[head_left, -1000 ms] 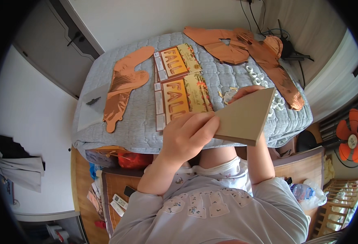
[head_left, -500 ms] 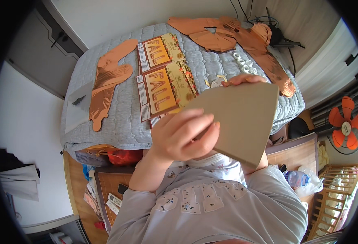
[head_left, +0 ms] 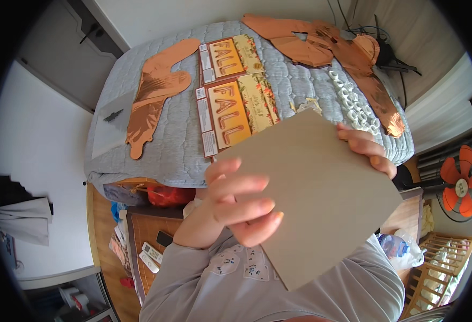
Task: Organizing fall-themed decorative cards and inspecting foil balloon letters.
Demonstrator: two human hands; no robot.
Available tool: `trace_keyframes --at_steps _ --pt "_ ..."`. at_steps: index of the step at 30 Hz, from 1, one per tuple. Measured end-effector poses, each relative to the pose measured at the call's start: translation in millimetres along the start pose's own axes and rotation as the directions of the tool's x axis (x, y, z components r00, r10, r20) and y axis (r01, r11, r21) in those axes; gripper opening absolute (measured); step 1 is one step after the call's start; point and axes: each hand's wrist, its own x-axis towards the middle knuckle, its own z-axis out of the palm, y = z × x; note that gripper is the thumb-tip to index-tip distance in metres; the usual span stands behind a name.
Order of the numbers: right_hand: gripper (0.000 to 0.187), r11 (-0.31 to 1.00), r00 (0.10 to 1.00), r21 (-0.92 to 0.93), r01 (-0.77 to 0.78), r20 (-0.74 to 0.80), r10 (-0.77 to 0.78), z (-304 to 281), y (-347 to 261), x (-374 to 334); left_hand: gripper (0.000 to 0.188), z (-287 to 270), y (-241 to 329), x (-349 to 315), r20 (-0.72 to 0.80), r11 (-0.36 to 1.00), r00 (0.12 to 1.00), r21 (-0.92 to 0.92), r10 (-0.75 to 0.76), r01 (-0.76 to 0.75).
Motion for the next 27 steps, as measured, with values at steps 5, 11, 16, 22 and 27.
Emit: trace_keyframes --at_steps 5,11,16,22,27 --pt "0.040 0.835 0.837 -0.251 -0.489 0.135 0.531 -17 9 -3 0.022 -9 -41 16 0.402 0.883 0.824 -0.070 -0.400 0.463" --pt "0.055 0.438 0.437 -0.033 -0.898 0.032 0.899 0 38 -9 0.032 14 -125 8 0.618 0.012 0.120 -0.176 -0.777 0.984" --pt "0.055 0.112 0.112 -0.063 -0.992 0.005 0.994 0 54 -10 0.038 23 -162 -16 0.700 -0.285 -0.243 0.059 -0.672 0.957" --pt "0.063 0.108 0.120 0.116 -0.987 0.099 0.988 -5 59 -14 0.040 24 -177 -37 0.736 -0.383 -0.291 0.047 -0.611 0.922" --pt "0.059 0.128 0.140 0.134 -0.983 0.087 0.986 -9 64 -26 0.042 25 -176 -39 0.735 -0.391 -0.291 0.038 -0.613 0.920"
